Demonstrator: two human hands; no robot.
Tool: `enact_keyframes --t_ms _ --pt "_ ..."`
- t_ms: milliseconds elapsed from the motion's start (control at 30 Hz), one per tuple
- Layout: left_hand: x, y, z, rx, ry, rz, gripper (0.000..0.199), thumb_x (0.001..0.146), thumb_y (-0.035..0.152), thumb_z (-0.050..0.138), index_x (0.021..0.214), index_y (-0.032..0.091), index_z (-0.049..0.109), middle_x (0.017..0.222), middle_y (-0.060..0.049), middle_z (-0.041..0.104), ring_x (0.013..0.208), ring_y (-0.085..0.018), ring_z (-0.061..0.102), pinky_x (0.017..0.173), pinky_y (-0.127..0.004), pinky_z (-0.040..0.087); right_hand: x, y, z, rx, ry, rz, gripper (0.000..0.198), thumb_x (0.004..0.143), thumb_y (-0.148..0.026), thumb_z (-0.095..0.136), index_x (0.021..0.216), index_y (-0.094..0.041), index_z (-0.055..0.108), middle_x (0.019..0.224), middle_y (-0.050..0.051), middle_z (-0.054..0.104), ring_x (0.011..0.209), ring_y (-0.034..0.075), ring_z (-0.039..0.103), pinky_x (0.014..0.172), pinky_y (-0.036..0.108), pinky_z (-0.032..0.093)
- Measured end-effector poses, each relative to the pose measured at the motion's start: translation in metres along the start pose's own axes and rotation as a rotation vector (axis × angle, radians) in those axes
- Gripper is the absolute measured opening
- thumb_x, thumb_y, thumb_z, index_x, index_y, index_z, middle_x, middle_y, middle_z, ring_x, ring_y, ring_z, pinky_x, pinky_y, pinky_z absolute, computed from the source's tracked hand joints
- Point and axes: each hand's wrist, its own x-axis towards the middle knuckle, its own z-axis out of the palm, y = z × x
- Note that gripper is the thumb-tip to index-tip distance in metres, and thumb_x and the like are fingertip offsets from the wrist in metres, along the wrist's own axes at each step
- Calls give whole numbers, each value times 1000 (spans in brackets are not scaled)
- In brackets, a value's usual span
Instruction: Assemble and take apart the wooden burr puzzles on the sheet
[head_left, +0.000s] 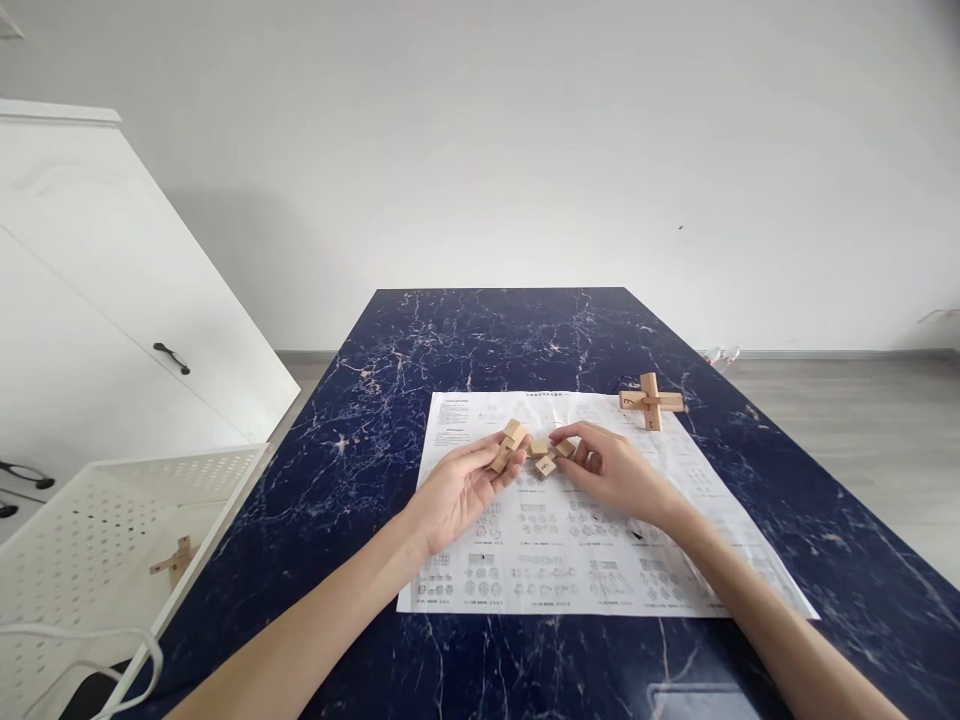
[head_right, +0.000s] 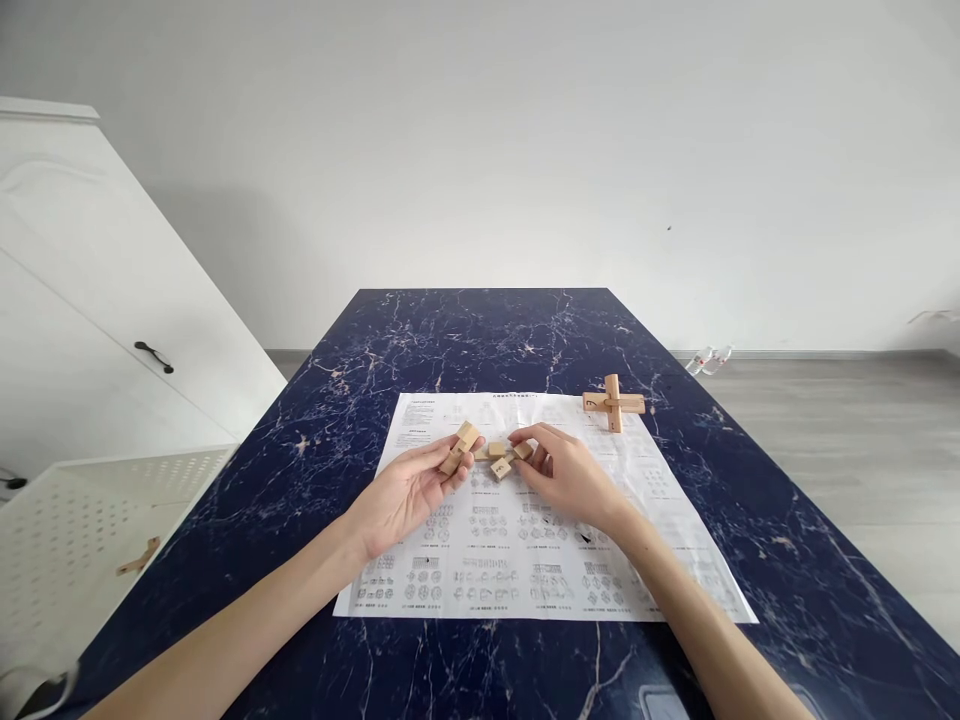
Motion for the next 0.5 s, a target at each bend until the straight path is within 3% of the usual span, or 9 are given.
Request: enact_keyframes --t_ms 133,333,400,500 --pt "-3 1 4 71 -49 16 33 103 0 53 128 4 75 135 -19 72 126 -22 70 115 -29 52 -1 2 -1 -91 29 -55 24 101 -37 57 119 -25 68 109 8 70 68 19 63 65 38 53" --pt "-2 0 0 130 -103 27 30 102 5 62 127 11 77 138 -15 73 130 -24 70 122 -34 48 1 8 -1 -66 98 -82 27 105 -47 56 115 -27 71 116 10 71 75 22 66 70 41 55" --pt "-1 -1 -2 163 -101 33 29 102 8 64 126 12 78 141 -15 71 131 -26 70 123 -36 48 3 8 -1 -36 179 -47 33 104 -55 57 112 -26 72 111 11 72 78 24 66 72 42 55" --pt "-2 -1 -2 229 -101 40 27 102 13 67 127 14 77 145 -15 68 132 -28 70 123 -40 48 3 4 -3 101 222 68 46 101 -66 59 113 -23 71 84 7 70 68 23 63 68 41 54"
